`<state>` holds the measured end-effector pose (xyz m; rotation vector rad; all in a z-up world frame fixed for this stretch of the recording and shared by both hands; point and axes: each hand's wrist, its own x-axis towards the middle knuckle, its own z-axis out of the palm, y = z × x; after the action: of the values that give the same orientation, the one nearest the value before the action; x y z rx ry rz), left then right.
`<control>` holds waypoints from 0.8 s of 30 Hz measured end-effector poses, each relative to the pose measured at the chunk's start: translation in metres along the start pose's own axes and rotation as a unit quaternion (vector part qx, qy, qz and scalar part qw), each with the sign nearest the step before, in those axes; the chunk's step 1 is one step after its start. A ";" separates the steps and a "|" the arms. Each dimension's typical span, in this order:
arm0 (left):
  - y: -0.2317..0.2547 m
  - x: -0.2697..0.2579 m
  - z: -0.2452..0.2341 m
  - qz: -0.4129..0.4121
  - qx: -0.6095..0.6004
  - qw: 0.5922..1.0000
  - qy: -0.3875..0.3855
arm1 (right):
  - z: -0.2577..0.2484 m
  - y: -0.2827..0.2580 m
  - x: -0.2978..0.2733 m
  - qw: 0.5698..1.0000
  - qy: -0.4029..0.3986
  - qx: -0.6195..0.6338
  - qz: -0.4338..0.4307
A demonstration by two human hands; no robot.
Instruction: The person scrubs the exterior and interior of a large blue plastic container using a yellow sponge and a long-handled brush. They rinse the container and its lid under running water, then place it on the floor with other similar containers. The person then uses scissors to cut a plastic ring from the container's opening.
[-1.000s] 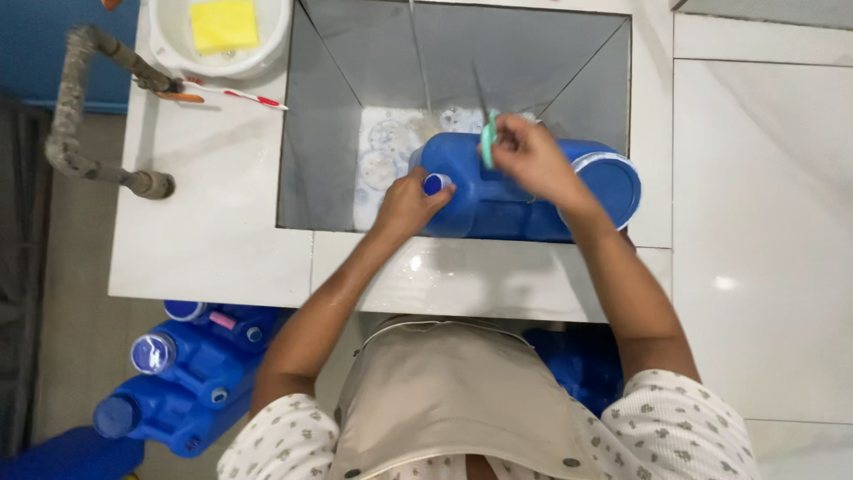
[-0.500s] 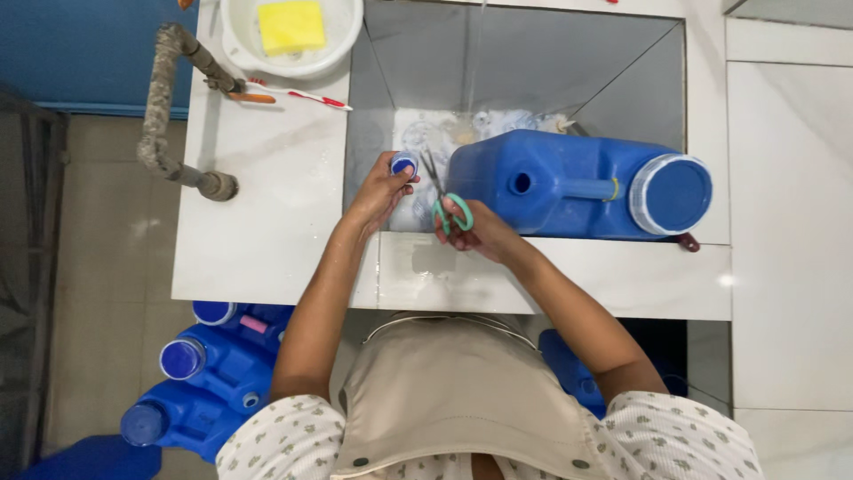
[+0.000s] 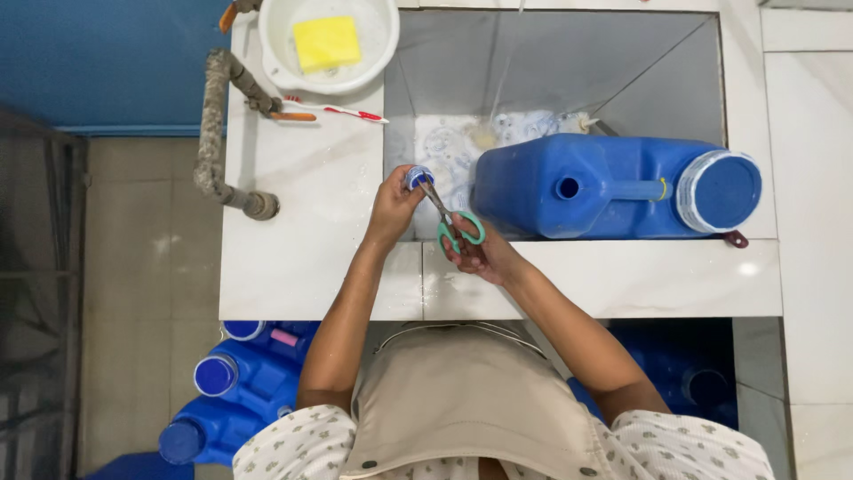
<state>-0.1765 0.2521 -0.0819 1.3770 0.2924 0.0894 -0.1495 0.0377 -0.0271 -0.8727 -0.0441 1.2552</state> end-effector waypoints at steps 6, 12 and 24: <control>0.007 -0.001 0.010 0.002 0.082 0.997 0.011 | 0.005 0.015 -0.003 0.994 0.078 -0.063 -0.047; 0.006 -0.005 0.035 0.011 0.200 0.980 0.011 | -0.009 -0.013 0.017 0.963 0.197 -0.120 -0.140; 0.058 -0.010 0.058 -0.085 0.183 0.978 -0.056 | -0.007 -0.081 -0.007 0.709 0.108 -0.633 -0.292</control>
<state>-0.1653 0.2062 -0.0145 1.7086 0.3419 -0.1941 -0.0836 0.0244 0.0195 -1.9765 -1.0261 0.3406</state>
